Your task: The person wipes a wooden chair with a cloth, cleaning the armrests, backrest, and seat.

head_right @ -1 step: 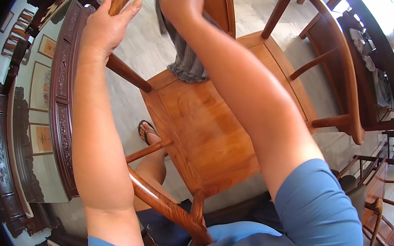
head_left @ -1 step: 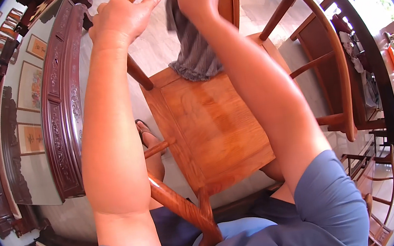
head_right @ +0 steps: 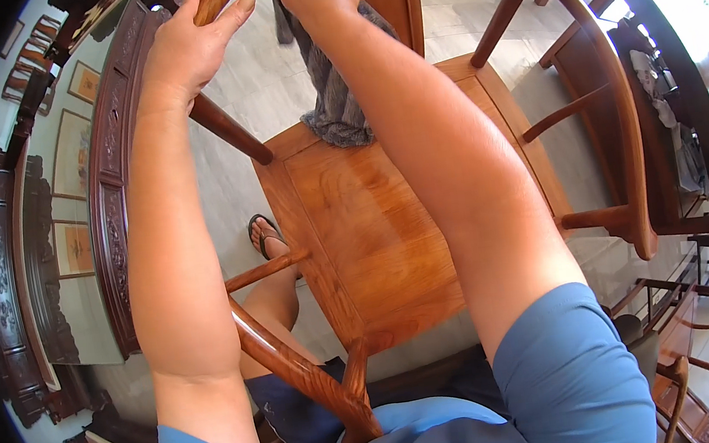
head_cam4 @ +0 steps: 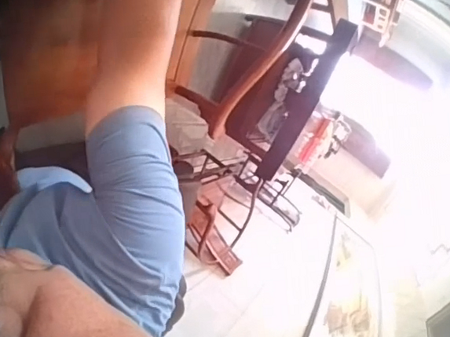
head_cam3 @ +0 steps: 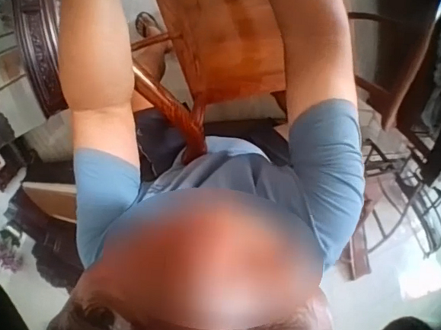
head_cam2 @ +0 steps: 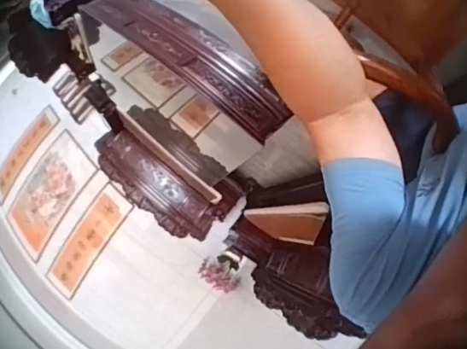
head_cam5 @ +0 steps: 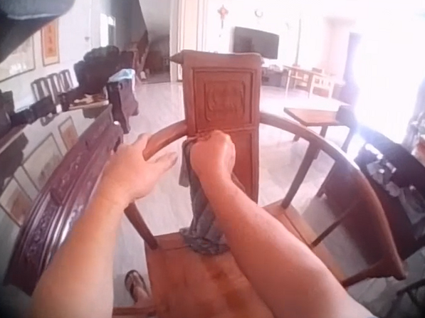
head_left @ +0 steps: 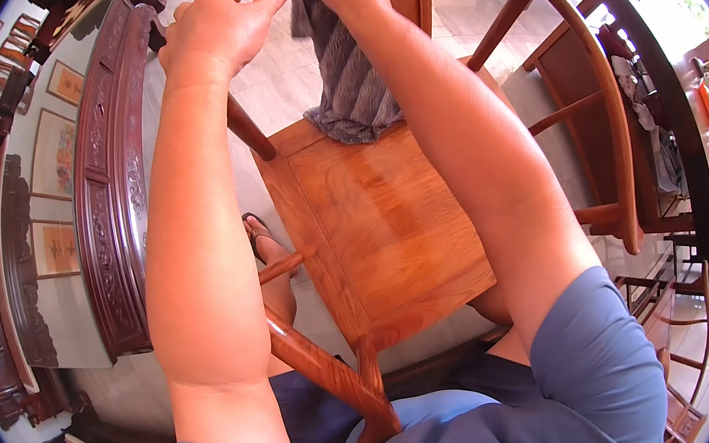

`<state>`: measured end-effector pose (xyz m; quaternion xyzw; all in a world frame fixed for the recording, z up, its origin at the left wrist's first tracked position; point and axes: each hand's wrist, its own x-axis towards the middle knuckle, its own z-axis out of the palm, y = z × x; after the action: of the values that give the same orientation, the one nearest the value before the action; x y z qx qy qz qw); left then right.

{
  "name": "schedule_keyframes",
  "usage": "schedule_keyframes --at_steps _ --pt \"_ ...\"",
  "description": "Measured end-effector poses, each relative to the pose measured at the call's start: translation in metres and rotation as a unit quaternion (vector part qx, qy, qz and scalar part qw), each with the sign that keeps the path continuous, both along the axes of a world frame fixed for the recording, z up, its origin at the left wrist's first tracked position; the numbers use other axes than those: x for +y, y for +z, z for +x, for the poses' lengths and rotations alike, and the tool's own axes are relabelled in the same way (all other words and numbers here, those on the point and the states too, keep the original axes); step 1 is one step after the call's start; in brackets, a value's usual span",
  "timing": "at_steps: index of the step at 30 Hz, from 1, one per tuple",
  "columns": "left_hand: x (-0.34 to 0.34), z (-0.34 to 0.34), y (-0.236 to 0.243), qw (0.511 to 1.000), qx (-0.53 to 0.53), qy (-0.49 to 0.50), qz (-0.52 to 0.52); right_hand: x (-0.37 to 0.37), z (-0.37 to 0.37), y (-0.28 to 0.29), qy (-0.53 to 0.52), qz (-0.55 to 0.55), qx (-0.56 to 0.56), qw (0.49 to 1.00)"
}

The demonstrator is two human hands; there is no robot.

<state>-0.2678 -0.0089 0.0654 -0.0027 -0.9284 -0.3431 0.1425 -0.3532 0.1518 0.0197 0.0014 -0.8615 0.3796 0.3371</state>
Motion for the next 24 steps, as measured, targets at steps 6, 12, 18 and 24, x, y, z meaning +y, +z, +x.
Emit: schedule_keyframes --at_steps 6,12,18,24 --pt "0.025 0.023 0.032 0.993 -0.011 0.062 -0.103 0.038 0.064 -0.151 0.046 0.083 0.002 0.995" --pt "0.023 0.021 0.023 0.984 0.012 0.108 -0.142 0.02 0.023 -0.072 0.069 -0.018 0.045 0.996" --pt "0.027 0.021 0.02 0.985 0.04 0.107 -0.128 0.013 0.014 -0.076 0.029 -0.025 0.158 0.987" --pt "0.014 0.0 0.003 0.978 -0.002 0.13 -0.166 0.032 0.049 -0.113 0.071 0.021 -0.101 0.992"
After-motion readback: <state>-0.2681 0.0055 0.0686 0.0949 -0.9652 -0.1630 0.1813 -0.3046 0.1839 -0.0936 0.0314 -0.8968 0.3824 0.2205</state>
